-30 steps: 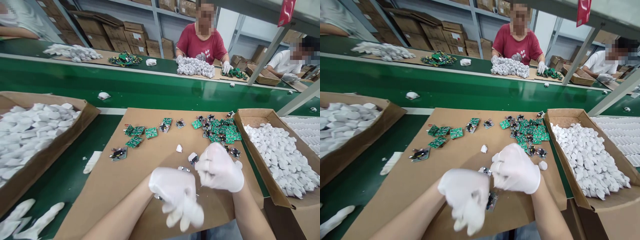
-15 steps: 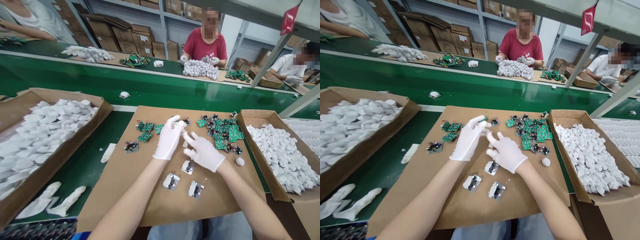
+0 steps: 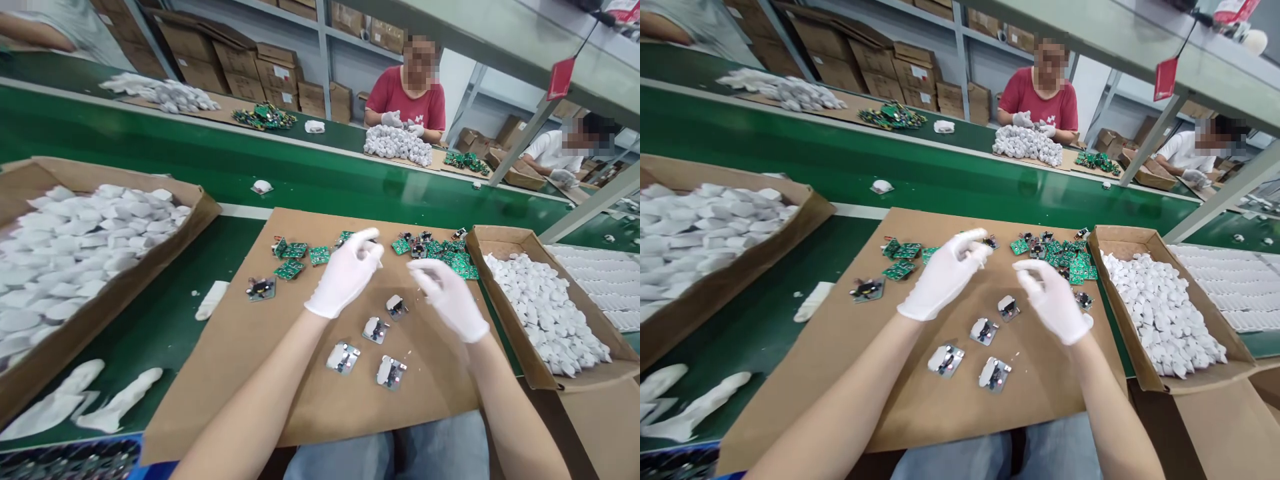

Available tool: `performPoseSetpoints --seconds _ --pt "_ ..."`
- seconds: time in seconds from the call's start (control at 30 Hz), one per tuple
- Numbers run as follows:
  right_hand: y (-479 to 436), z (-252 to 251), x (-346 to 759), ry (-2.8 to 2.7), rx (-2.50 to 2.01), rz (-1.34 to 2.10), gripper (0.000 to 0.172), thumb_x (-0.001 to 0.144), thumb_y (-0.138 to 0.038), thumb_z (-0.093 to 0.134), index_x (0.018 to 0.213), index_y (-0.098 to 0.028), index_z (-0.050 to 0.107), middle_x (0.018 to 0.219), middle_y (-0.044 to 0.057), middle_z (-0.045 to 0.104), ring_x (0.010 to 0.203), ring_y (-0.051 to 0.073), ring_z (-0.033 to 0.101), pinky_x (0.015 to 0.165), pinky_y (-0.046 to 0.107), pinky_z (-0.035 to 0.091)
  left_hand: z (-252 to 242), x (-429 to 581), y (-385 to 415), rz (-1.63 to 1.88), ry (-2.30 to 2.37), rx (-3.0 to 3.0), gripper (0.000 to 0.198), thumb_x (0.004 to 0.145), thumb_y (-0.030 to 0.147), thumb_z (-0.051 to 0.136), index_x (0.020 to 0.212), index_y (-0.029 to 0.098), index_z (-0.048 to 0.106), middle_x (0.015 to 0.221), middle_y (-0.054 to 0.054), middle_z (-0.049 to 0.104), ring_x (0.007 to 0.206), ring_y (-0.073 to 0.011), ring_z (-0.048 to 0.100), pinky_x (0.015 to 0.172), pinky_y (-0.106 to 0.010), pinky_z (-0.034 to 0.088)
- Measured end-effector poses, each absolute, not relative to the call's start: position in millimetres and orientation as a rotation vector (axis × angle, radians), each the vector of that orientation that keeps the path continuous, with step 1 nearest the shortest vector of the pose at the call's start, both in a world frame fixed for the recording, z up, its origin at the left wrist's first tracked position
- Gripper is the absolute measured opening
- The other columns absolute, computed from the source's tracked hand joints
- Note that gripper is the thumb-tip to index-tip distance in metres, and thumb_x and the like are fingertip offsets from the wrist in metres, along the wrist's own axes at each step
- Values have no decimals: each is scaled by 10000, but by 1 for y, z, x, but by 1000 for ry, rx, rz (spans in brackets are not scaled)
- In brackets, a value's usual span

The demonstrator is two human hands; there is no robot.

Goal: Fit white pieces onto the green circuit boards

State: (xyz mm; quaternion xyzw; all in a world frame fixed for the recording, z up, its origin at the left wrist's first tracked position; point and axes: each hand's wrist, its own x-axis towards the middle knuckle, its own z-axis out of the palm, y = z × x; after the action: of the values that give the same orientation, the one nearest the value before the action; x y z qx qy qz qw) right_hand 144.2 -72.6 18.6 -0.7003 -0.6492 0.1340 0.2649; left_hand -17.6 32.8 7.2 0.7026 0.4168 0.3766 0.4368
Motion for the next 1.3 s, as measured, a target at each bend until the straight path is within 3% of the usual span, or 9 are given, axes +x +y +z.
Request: performPoseSetpoints --seconds 0.07,0.2,0.4,0.47,0.57,0.67,0.8,0.9,1.3 --pt "-103 20 164 -1437 -1755 510 411 1025 -393 343 1336 -199 528 1088 89 700 912 176 688 636 256 518 8 -18 25 741 956 1925 461 810 348 563 1242 203 632 996 -70 737 884 -245 691 873 -376 506" --pt "-154 3 179 -1010 -1530 601 409 974 -505 454 1031 -167 677 858 71 692 739 171 664 660 293 543 1 -11 9 426 894 2196 481 625 313 742 1098 230 723 1101 -122 716 1059 -392 644 904 -476 483" --pt "-189 -17 167 -1056 -1865 590 382 927 -483 569 1179 -213 666 973 85 732 840 213 705 493 239 539 -7 1 -1 186 926 2407 132 713 220 657 827 207 722 1008 -137 694 965 -409 661 789 -488 500" --pt "-190 -23 168 -1265 -1903 451 319 985 -408 479 1132 -225 695 993 81 740 890 209 708 645 287 597 -6 2 0 149 900 2429 183 750 332 668 892 229 719 1033 -111 699 967 -380 669 803 -467 506" --pt "-191 -36 168 -1661 -1940 88 331 991 -218 421 1219 -224 661 1102 97 730 1018 239 684 882 404 579 -5 0 8 265 1001 2420 513 761 579 647 1149 243 672 1175 -105 688 1070 -361 649 889 -450 501" --pt "-199 -47 158 -1989 -2054 -151 468 946 -99 382 1379 -182 539 1299 120 656 1202 300 610 979 498 533 -8 -6 28 549 1318 2393 514 897 488 492 1294 177 591 1296 -137 643 1210 -334 583 999 -425 458" --pt "-204 -51 140 -2193 -2083 -222 557 941 -229 460 1486 -134 387 1447 131 536 1283 329 555 990 487 543 -16 -15 57 625 1582 2396 490 925 255 388 1339 35 531 1380 -234 560 1300 -350 501 1077 -440 390" --pt "-187 -53 135 -2162 -2111 -216 605 957 -315 476 1506 -103 339 1490 152 480 1328 329 515 1021 477 526 -22 -17 70 616 1638 2446 507 909 200 383 1381 48 488 1495 -217 446 1383 -342 398 1122 -435 328" --pt "-198 -69 133 -2010 -2179 -306 648 966 -374 459 1542 -147 268 1453 152 524 1269 346 568 975 495 538 -30 -22 79 637 1734 2283 487 846 221 487 1301 55 543 1135 -274 646 1125 -442 586 955 -533 412"
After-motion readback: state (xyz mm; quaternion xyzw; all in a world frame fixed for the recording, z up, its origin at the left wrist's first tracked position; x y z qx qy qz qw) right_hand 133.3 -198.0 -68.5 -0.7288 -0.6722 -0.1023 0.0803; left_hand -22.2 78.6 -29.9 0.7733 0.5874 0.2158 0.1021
